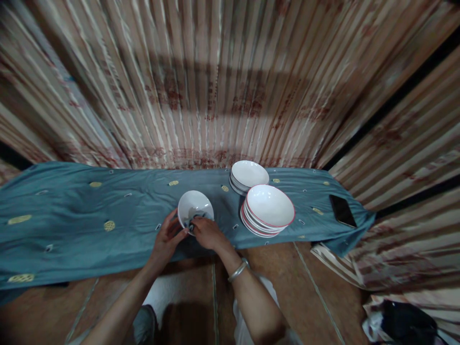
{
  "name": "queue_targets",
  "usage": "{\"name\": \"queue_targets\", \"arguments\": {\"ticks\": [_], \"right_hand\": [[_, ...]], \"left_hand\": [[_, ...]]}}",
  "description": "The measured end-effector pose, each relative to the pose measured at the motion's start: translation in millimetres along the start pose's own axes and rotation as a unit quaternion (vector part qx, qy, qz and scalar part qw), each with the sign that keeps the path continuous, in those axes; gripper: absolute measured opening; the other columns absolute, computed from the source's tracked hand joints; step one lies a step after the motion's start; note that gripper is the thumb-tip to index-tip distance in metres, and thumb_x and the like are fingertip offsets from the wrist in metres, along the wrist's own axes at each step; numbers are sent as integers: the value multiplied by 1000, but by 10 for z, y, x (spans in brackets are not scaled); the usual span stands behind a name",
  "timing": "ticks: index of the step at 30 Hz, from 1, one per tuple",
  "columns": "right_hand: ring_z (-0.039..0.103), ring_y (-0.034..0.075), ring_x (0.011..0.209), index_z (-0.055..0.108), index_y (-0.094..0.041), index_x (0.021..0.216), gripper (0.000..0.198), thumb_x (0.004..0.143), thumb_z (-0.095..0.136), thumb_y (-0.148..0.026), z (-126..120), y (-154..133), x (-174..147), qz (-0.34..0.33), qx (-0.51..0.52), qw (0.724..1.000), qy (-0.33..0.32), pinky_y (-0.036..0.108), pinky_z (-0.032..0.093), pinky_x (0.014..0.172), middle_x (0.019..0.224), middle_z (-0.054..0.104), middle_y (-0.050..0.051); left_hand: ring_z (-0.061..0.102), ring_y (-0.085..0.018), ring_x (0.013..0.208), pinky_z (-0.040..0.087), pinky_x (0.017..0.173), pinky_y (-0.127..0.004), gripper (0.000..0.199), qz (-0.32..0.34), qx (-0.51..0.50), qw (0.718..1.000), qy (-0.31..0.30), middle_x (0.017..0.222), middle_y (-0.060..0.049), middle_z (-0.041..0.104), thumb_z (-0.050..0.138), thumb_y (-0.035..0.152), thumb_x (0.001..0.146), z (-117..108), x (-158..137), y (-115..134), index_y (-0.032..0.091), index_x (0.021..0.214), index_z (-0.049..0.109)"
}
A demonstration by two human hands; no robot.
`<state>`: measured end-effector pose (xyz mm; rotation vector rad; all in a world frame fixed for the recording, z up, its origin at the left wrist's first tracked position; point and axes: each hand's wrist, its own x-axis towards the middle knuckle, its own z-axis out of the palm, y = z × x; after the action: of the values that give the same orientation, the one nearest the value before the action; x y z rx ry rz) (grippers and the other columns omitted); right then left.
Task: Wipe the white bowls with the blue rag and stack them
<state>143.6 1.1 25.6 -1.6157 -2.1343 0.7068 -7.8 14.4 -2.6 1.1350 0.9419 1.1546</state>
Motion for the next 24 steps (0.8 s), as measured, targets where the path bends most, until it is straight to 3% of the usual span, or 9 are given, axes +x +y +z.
{"name": "queue_targets", "arguments": {"ticks": [5,10,14,18,24], "right_hand": [[61,15,107,65,-19,107,36,87,38,-5,21,6,47,-39,143,989,22,27,46,94,115,67,4],[48,14,128,60,-22,121,45,86,37,-6,128,-12,133,-44,186,980,59,31,36,109,135,56,2],[34,17,139,50,-18,133,46,90,37,-13,218,25,247,-15,151,986,70,36,28,115,146,44,8],[29,22,141,42,-12,140,49,91,37,-17,247,75,309,-18,90,993,80,42,26,116,151,35,14],[36,27,135,53,-4,127,42,87,42,-11,131,74,236,-6,-105,989,104,42,31,112,143,41,22]], "left_hand": [[61,-26,111,50,93,-43,75,-8,-6,1000,0,121,-9,61,77,34,62,-1,2,10,24,130,47],[59,-27,113,49,96,-44,74,3,-4,1000,-3,123,-10,61,76,35,63,-3,-1,5,24,130,48],[56,-27,119,47,99,-43,73,13,6,1000,-11,133,-12,56,76,33,64,-15,-7,-13,24,131,47],[57,-27,116,48,97,-44,74,15,4,1000,-10,128,-11,58,75,33,65,-23,1,-47,23,132,45],[60,-24,110,50,94,-40,72,19,-3,1000,1,121,-9,61,77,30,63,-13,7,-44,23,129,48]]}}
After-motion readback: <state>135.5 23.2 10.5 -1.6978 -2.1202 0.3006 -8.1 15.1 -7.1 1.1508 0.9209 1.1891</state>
